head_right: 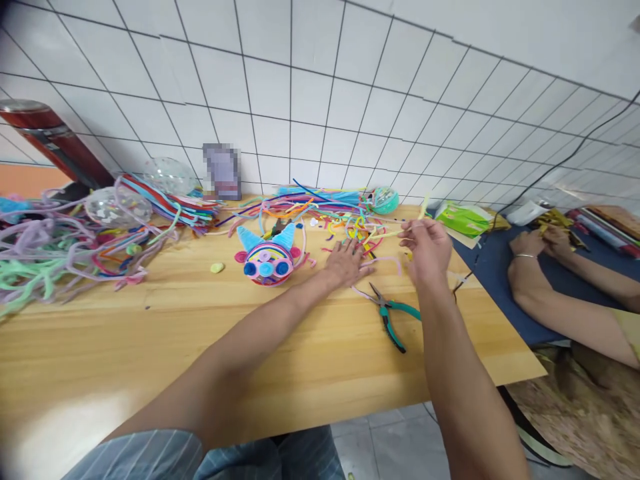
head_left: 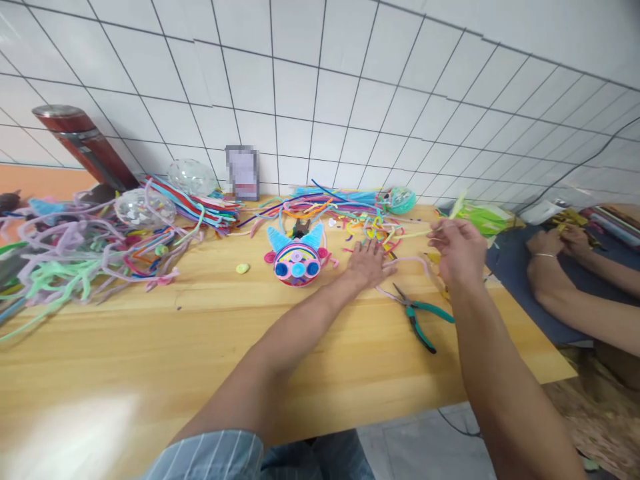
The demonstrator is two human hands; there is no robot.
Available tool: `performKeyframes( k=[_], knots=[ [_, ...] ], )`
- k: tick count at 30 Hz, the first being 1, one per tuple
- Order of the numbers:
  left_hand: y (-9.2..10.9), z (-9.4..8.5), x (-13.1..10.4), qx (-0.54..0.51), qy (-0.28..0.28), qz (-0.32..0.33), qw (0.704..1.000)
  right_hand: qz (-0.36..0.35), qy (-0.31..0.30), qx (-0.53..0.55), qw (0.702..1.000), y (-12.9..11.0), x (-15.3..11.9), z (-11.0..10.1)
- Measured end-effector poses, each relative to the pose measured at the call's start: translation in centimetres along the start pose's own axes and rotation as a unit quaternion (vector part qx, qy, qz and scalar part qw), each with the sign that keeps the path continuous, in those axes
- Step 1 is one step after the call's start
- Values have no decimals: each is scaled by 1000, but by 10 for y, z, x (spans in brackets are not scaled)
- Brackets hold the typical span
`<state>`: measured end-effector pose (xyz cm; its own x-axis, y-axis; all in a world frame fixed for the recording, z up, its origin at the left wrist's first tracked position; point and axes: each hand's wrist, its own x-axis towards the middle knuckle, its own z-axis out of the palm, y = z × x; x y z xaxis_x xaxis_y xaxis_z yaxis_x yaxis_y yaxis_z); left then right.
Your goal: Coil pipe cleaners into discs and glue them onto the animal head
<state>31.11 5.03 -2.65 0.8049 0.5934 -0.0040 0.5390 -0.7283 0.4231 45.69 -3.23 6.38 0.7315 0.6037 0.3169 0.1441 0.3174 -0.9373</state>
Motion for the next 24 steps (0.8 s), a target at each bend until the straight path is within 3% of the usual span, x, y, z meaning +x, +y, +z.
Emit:
performKeyframes(
  k=[7,11,15,19,20,22,23,24],
  knots=[
    [1,-10,1,-59,11,-6,998,-40,21,100,994,-75,-25,-22],
    [9,-29,-16,-146,78,3,986,-49,-7,106,993,-105,-54,-23],
    [26,-52,-51,-271,124,6,955,-53,-39,73,995,-114,-82,-20],
    [30,-66,-113,-400,56,12,915,-41,-92,46,994,-112,-109,-17],
    [27,-68,-131,-446,18,16,895,-34,-102,41,993,-111,-116,-15],
    [19,-73,-167,-646,-132,-13,751,-18,-113,36,993,-107,-129,-11],
    [13,-76,-183,-697,-178,-32,694,-13,-119,34,992,-104,-135,-8],
    [7,-79,-197,-726,-193,-48,659,-11,-130,33,991,-102,-141,-5]
  ],
)
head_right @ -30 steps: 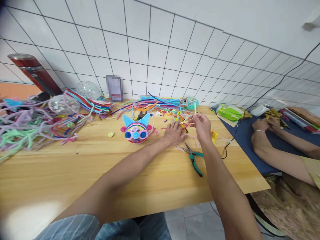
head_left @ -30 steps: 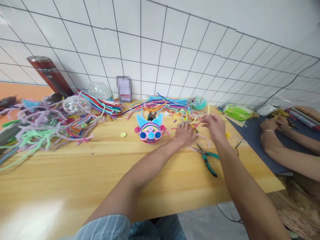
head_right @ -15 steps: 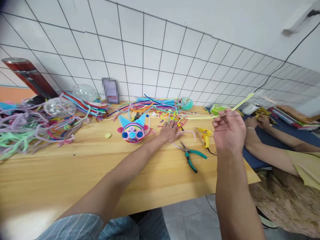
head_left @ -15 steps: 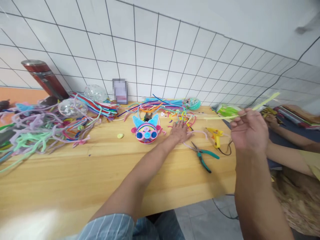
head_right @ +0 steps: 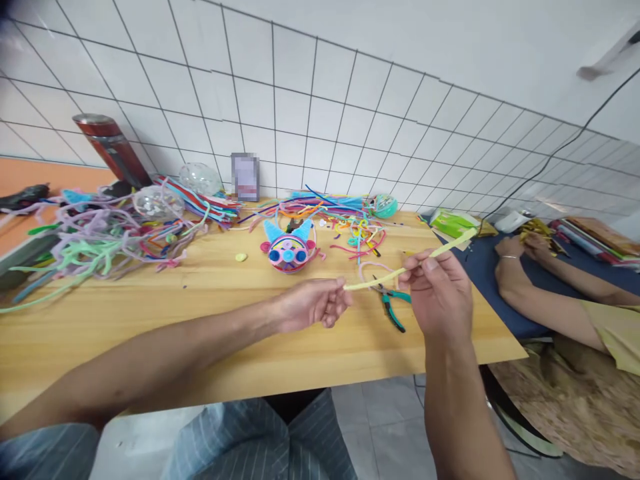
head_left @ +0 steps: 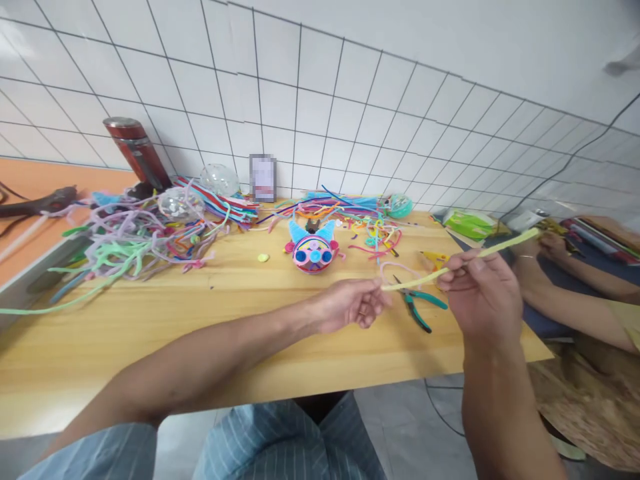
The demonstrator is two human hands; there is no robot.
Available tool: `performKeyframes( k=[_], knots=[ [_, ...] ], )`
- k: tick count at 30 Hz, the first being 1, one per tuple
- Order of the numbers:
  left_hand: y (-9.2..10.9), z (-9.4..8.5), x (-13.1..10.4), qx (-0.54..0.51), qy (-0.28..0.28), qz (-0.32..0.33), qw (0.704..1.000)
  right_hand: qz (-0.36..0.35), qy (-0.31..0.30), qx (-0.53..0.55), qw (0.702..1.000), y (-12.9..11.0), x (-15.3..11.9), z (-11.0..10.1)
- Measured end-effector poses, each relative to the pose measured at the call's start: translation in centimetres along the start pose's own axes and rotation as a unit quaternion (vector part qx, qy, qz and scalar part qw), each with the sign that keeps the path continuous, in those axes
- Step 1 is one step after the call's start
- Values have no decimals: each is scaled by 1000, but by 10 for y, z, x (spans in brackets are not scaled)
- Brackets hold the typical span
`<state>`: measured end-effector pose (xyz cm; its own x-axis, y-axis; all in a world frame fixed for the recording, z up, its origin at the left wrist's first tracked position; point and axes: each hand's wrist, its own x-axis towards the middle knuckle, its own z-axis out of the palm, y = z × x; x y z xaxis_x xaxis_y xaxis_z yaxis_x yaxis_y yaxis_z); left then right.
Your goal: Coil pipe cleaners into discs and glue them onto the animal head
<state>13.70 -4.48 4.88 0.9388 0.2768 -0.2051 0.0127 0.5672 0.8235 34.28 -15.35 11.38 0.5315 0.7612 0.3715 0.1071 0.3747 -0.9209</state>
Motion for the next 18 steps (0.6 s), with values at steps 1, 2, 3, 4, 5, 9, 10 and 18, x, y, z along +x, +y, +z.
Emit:
performKeyframes(
  k=[1,2,3,4,5,9,10,18],
  knots=[
    [-1,-3,-13,-28,-3,-8,1000,2,-14,1,1000,3,-5,5],
    [-1,-7,-24,-44,0,-9,999,4,-32,4,999,6,-9,9],
    [-1,-11,-33,-51,2,-10,999,7,-49,7,999,9,-12,14],
    [0,-15,-41,-53,0,-12,999,6,-64,11,998,12,-15,19],
    [0,-18,-48,-53,-5,-16,998,4,-78,13,997,14,-18,23],
    [3,-30,-68,-29,-37,-63,997,-22,-143,20,989,17,-25,36],
    [3,-32,-72,-19,-40,-71,996,-27,-166,23,986,17,-26,37],
    [-5,-51,-87,196,49,-12,979,82,-232,-39,968,36,-18,21]
  ],
)
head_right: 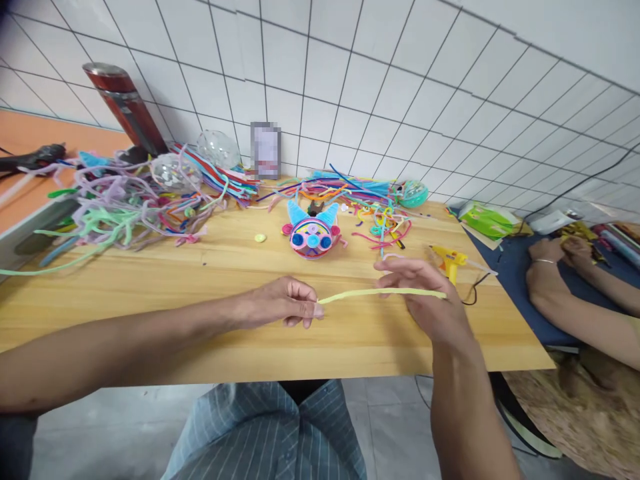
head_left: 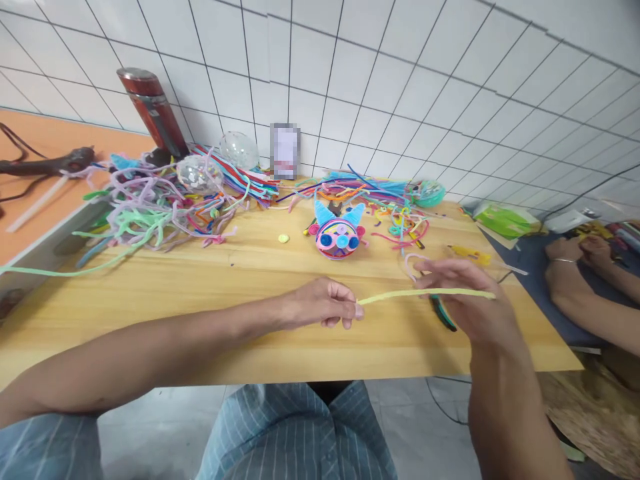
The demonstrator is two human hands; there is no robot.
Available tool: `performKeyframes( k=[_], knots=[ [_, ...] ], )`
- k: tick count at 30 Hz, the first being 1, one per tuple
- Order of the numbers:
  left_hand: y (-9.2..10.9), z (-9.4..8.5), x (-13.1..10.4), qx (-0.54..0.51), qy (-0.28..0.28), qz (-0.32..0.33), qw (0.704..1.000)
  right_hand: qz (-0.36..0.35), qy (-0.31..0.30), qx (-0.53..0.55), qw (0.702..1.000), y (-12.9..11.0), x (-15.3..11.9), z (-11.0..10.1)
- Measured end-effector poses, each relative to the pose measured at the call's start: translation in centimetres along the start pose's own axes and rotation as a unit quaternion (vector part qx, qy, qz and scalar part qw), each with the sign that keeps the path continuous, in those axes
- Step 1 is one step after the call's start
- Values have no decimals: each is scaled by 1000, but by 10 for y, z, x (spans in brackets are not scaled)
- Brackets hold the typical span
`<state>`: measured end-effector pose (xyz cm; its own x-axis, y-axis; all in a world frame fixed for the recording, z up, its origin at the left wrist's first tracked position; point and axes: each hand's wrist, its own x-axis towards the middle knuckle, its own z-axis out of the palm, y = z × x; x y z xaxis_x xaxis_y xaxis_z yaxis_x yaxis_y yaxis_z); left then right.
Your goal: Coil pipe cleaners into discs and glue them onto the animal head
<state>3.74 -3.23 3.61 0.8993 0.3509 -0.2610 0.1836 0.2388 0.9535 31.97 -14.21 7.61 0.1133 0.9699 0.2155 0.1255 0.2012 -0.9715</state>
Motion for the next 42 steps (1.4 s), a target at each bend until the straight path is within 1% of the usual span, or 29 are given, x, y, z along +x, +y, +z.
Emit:
performKeyframes(
  k=[3,4,5,6,8,10,11,12,14,16,18,20,22,25,28,33,35,37,39,42],
  knots=[
    [-6,-7,-3,91,22,23,995,44,48,-63,996,9,10,-5],
    [-8,-9,-4,114,27,27,993,52,51,-84,994,10,13,-5],
    [-10,-10,-5,132,31,29,990,60,36,-99,993,10,16,-4],
    [-12,-11,-6,147,32,30,988,70,-1,-107,992,9,18,-3],
    [-15,-12,-7,167,31,36,985,105,-120,-114,981,4,24,4],
    [-19,-13,-8,176,32,37,983,149,-251,-114,950,0,28,15],
    [-20,-14,-9,178,32,36,983,166,-294,-106,935,-1,30,22],
    [-21,-15,-9,179,33,34,983,180,-326,-92,924,-1,31,30],
    [-24,-18,-11,180,33,35,983,210,-354,-69,909,3,31,48],
    [-26,-23,-12,180,31,43,982,239,-342,-78,905,11,30,65],
    [-29,-28,-12,175,29,49,983,250,-299,-110,914,18,30,80],
    [-31,-33,-13,160,25,50,986,233,-254,-145,928,23,32,91],
    [-31,-39,-12,144,27,50,988,197,-242,-193,930,24,35,98],
    [-26,-48,-11,150,42,44,987,134,-226,-282,923,26,41,101],
    [-20,-54,-11,184,62,40,980,94,-217,-333,913,30,45,102],
    [-20,-56,-9,259,76,34,962,75,-234,-336,909,38,44,104],
    [-24,-55,-8,261,95,24,960,70,-228,-333,912,42,44,106],
    [-29,-53,-6,229,121,18,966,66,-204,-328,920,46,44,107],
    [-33,-52,-4,171,137,25,975,68,-180,-313,930,50,44,108],
    [-38,-51,-1,78,134,33,987,85,-162,-286,941,54,44,108]
  ],
)
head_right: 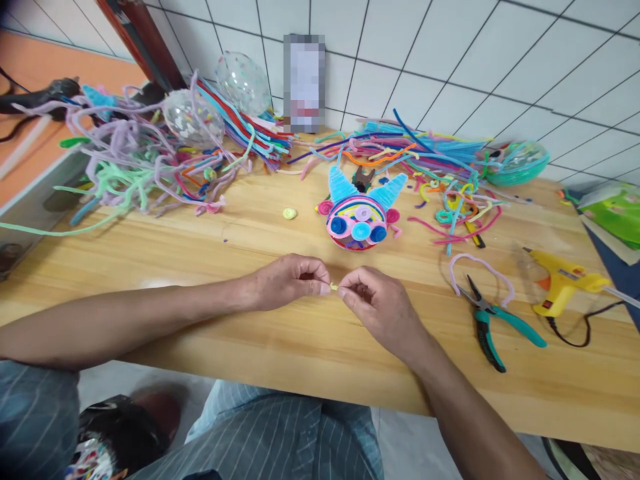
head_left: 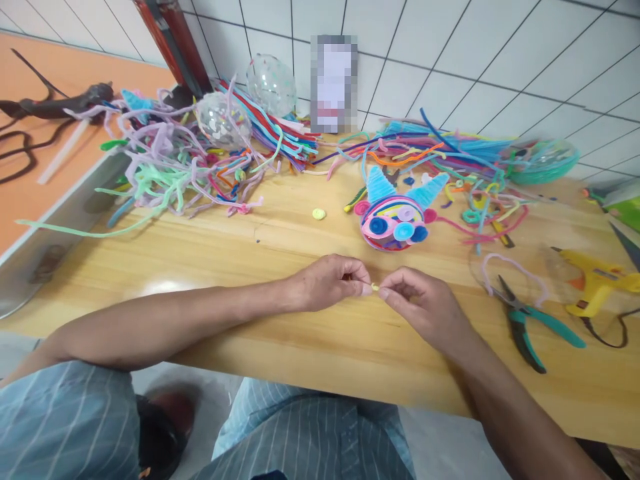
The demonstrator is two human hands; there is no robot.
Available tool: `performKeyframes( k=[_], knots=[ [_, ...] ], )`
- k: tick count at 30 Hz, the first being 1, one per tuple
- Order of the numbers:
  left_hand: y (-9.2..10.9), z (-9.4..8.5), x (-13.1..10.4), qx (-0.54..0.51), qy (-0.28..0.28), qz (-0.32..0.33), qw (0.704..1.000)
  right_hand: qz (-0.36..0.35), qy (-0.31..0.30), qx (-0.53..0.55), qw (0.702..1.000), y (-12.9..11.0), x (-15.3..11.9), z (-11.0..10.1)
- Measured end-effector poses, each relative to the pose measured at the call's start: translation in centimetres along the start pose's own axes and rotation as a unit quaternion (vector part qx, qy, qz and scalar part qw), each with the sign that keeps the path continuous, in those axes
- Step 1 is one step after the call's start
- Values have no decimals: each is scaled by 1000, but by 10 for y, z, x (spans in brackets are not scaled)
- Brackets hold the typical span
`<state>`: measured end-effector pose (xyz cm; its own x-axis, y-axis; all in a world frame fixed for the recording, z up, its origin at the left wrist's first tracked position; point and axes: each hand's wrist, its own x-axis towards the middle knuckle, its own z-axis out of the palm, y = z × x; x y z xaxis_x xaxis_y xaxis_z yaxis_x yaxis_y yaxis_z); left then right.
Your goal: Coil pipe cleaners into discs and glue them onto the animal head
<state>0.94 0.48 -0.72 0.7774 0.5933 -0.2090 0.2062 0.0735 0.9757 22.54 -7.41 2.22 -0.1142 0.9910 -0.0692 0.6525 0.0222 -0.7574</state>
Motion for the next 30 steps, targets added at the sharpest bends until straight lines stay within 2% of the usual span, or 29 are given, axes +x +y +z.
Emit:
performKeyframes(
  k=[4,8,13,17,23,30],
  knots=[
    [2,-1,2,-76,-26,-34,996,23,-2,29,999,2,0,-1],
    [6,-2,3,-133,-50,-71,987,55,-33,73,995,0,1,-4],
    [8,-4,4,-172,-77,-86,978,89,-45,113,988,1,1,-7],
    [7,-4,4,-147,-67,-78,984,85,-36,110,990,2,0,-5],
    [-2,0,2,-50,-34,-3,998,84,-25,70,994,-3,-1,-2],
    [0,0,-3,23,-35,9,999,54,-19,43,997,-2,0,-1]
  ],
)
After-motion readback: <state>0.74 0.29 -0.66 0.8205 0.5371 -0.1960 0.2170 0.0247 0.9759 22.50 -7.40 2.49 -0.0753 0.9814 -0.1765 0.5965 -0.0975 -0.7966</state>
